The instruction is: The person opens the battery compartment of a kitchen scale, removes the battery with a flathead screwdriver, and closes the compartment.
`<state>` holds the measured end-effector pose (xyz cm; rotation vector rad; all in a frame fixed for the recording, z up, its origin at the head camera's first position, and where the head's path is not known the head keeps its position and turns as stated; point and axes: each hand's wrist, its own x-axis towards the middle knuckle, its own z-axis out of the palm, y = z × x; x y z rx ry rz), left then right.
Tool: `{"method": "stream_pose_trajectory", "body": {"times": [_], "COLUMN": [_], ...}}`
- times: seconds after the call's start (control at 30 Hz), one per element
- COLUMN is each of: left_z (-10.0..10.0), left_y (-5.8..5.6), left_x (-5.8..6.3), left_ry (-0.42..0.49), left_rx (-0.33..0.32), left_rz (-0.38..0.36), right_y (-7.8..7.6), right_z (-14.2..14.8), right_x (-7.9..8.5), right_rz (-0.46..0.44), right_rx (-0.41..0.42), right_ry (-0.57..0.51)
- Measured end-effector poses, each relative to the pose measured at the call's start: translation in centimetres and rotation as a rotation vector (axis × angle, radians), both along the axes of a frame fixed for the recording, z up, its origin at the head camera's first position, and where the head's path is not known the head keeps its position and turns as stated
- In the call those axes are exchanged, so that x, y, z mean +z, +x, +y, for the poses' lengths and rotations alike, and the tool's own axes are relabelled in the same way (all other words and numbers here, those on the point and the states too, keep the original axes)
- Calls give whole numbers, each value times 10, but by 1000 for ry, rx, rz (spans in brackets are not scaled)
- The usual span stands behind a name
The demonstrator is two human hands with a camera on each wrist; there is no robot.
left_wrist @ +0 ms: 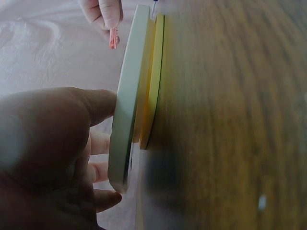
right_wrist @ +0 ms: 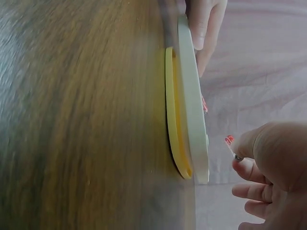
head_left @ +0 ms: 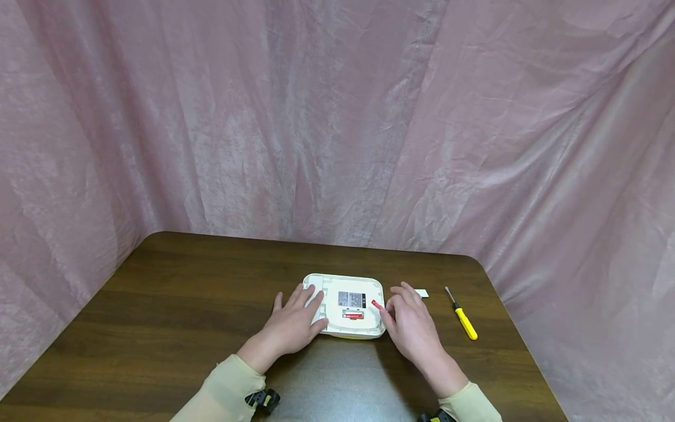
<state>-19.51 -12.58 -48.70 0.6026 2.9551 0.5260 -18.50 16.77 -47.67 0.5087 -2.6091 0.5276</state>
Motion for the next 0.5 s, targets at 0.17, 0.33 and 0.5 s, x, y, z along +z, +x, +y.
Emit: {"method": "stream_pose_trajectory", "body": {"times": [0.17, 0.33, 0.5], "left_z": [0, 1, 1], "left_y": [1, 1, 1], "left_x": [2, 1, 1], "left_ry": [6, 11, 10], "left_rx": [1, 4, 2], "left_rz": [0, -6, -1], "right_y": [1, 3, 3], "right_z": [6, 13, 21], "right_x": [0, -1, -1], "right_rz": [18, 49, 27], "right_rx": [-25, -46, -94], "right_ry": [1, -10, -5]}}
